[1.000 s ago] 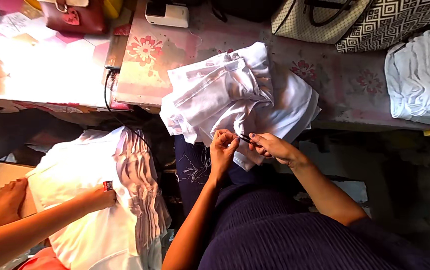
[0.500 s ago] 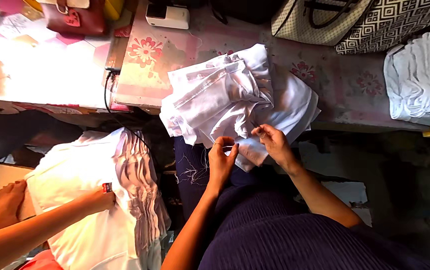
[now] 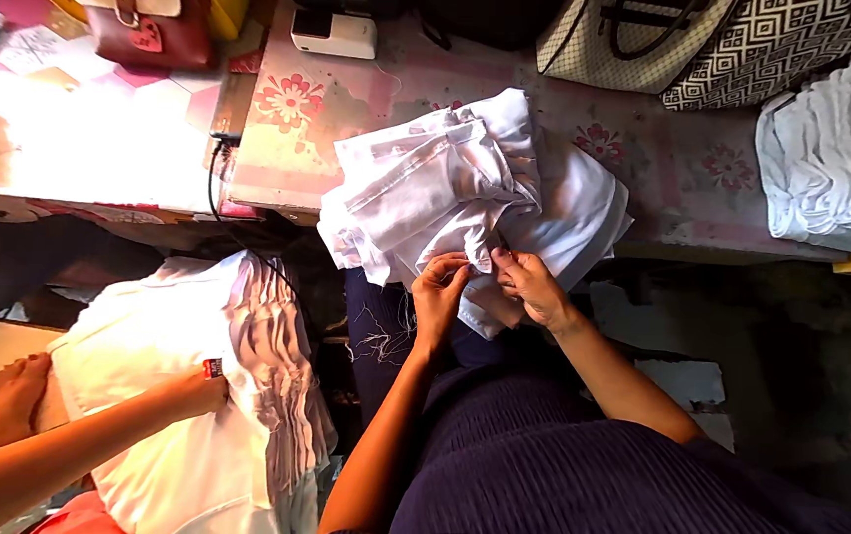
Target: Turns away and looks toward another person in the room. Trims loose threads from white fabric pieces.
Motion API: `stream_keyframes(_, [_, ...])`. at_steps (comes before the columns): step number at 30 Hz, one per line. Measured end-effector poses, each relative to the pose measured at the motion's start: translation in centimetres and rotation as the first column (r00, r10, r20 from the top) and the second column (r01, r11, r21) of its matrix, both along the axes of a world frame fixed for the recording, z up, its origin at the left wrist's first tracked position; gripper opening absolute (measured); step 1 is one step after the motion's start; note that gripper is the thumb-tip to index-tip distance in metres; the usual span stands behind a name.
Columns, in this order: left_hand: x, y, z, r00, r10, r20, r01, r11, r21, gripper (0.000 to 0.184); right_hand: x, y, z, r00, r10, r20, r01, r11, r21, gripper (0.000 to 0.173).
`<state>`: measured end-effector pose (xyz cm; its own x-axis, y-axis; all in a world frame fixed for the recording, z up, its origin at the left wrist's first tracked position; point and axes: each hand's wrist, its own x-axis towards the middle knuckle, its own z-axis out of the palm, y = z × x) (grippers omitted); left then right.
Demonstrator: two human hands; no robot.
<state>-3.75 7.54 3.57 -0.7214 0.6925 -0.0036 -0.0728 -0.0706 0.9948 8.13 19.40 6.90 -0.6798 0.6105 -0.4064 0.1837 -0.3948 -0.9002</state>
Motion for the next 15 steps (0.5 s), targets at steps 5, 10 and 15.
stream_keyframes(5, [0.0, -0.8, 1.0, 0.965, -0.008, 0.263, 0.008, 1.0, 0.0, 0.008, 1.9, 1.0, 3.2, 0.974, 0.22, -0.047, -0.224, 0.967, -0.12, 0.048])
stream_keyframes(10, [0.3, -0.8, 2.5, 0.927, -0.022, 0.374, 0.022, 1.0, 0.004, 0.009, 1.7, 1.1, 3.1, 0.939, 0.341, 0.04, -0.321, 0.914, -0.248, 0.039])
stream_keyframes(15, [0.3, -0.9, 2.8, 0.918, -0.032, 0.394, 0.03, 0.999, 0.01, 0.009, 0.6, 0.7, 2.4, 0.943, 0.332, 0.01, -0.314, 0.903, -0.294, 0.038])
